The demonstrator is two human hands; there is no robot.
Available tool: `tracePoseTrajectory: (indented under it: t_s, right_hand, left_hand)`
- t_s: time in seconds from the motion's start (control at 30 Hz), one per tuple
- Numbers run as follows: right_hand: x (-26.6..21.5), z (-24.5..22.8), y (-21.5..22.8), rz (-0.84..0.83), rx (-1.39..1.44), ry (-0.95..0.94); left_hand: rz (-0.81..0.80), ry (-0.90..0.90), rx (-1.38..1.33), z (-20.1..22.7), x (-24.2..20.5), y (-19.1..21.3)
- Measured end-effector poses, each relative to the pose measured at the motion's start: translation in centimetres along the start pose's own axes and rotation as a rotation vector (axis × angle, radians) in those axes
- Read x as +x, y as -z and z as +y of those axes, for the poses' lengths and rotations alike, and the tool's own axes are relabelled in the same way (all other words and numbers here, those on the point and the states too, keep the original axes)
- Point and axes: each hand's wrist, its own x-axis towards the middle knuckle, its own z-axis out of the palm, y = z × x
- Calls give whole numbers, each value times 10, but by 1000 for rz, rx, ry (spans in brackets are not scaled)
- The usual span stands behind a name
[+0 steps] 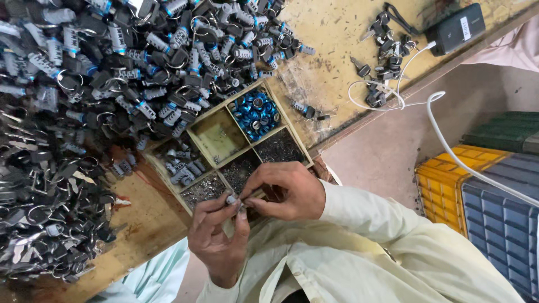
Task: The person assembles keychains by hand, picking small metal parts and blue plastic caps from a compartmentalized tray and attaching them to keys. The person repeatedly picks, aligns, and fastens components one at a time while seated at a cluttered workbench.
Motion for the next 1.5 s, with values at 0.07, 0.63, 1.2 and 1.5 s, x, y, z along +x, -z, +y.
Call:
tracePoseTrajectory:
  t_s: [0.07,0.63,1.2,1.5]
  right_hand:
    - [1,0,0,17,64,8]
    - [-6,13,-6,-9,224,-189]
    - [-22,40,-18,7,455,-371]
    - [-4,6,-10,20,-163,-101]
  left_hand:
    - [8,-30,71,4,0,0]
    - [-75,-167,255,15,15,-2]
    - [-128,196,-329,-14,7,4]
    - [-42,-88,233,9,12,5]
